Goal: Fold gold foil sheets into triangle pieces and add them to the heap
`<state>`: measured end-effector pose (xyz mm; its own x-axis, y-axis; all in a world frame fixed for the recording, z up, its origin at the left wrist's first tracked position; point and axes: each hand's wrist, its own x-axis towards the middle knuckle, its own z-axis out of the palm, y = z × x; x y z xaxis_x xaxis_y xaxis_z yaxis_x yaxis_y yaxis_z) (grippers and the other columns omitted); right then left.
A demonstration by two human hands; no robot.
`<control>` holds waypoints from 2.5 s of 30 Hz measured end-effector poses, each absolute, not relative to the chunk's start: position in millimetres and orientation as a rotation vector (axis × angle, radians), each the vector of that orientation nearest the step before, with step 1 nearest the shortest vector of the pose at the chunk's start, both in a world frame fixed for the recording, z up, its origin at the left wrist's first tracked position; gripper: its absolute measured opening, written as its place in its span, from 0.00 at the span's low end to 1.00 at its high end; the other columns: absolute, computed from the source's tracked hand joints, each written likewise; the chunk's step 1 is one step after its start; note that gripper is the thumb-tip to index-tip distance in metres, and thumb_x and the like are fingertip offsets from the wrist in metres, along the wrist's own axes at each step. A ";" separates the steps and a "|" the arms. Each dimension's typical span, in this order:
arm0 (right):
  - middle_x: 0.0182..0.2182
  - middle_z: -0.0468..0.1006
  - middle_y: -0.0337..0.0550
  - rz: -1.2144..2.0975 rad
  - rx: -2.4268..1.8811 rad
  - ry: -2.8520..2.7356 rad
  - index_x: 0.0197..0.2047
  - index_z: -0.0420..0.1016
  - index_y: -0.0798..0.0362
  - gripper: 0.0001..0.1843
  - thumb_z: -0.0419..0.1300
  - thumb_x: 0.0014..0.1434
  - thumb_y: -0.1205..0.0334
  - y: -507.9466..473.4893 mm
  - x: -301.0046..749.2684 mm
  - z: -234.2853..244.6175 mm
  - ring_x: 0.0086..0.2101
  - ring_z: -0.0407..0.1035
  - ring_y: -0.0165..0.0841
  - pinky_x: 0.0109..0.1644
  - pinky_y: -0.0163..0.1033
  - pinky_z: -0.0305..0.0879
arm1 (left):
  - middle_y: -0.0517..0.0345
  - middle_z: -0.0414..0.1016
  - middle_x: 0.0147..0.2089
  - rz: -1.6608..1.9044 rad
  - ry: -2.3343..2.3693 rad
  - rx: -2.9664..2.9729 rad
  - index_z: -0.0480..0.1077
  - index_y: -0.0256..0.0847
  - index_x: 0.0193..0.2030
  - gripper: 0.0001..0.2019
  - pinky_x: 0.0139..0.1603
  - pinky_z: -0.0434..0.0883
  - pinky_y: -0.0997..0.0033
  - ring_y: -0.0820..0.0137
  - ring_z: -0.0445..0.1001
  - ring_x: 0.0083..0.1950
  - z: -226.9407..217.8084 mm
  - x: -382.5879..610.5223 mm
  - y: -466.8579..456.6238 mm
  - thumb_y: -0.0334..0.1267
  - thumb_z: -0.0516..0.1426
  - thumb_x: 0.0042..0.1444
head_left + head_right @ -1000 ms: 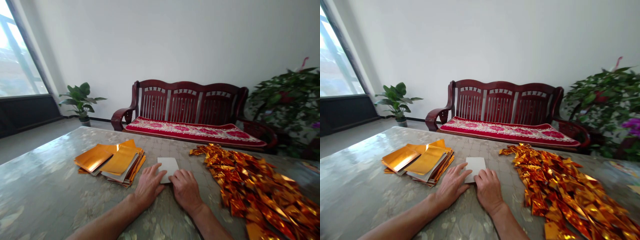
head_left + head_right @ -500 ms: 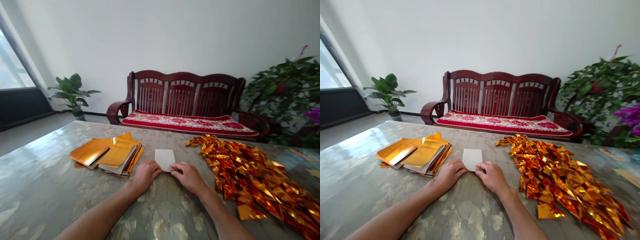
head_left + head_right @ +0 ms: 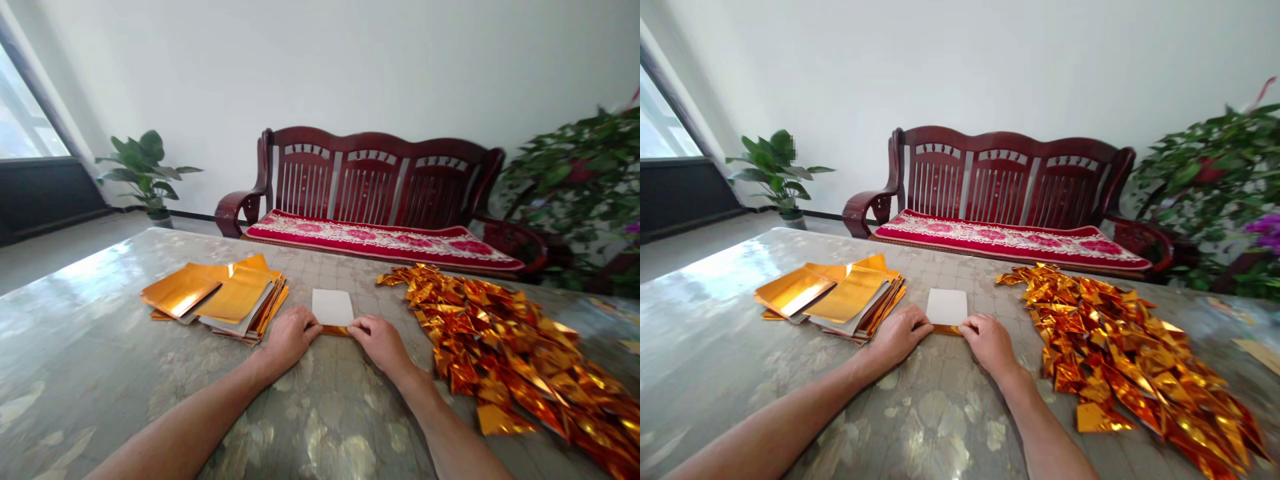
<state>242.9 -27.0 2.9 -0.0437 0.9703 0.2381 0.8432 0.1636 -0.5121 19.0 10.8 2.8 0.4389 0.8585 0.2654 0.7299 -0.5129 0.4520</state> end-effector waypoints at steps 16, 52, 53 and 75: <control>0.32 0.79 0.39 0.292 -1.808 -1.940 0.29 0.75 0.49 0.13 0.57 0.61 0.54 -25.3 242.1 6.5 0.35 0.70 0.34 0.37 0.35 0.56 | 0.59 0.75 0.34 0.704 1.441 2.341 0.73 0.40 0.28 0.09 0.40 0.63 0.72 0.69 0.73 0.39 2.1 17.8 12.3 0.40 0.60 0.58; 0.31 0.76 0.38 0.039 -1.912 -1.985 0.28 0.71 0.49 0.10 0.59 0.62 0.58 -29.1 233.8 2.2 0.37 0.69 0.33 0.35 0.36 0.52 | 0.56 0.74 0.35 0.595 1.557 2.435 0.74 0.41 0.29 0.13 0.41 0.62 0.69 0.66 0.72 0.41 6.7 14.2 13.2 0.47 0.60 0.59; 0.31 0.76 0.38 0.031 -1.914 -1.983 0.28 0.71 0.49 0.11 0.58 0.62 0.58 -29.2 233.4 2.3 0.37 0.69 0.33 0.35 0.36 0.52 | 0.56 0.74 0.36 0.589 1.567 2.434 0.74 0.41 0.29 0.13 0.41 0.62 0.69 0.66 0.72 0.41 7.0 14.5 12.9 0.47 0.60 0.59; 0.31 0.76 0.38 -0.058 -1.904 -1.976 0.28 0.70 0.49 0.11 0.57 0.62 0.59 -30.0 230.1 -0.8 0.35 0.70 0.34 0.35 0.37 0.53 | 0.54 0.72 0.39 0.546 1.583 2.449 0.73 0.40 0.31 0.11 0.43 0.63 0.68 0.64 0.72 0.44 8.7 19.9 8.1 0.43 0.58 0.60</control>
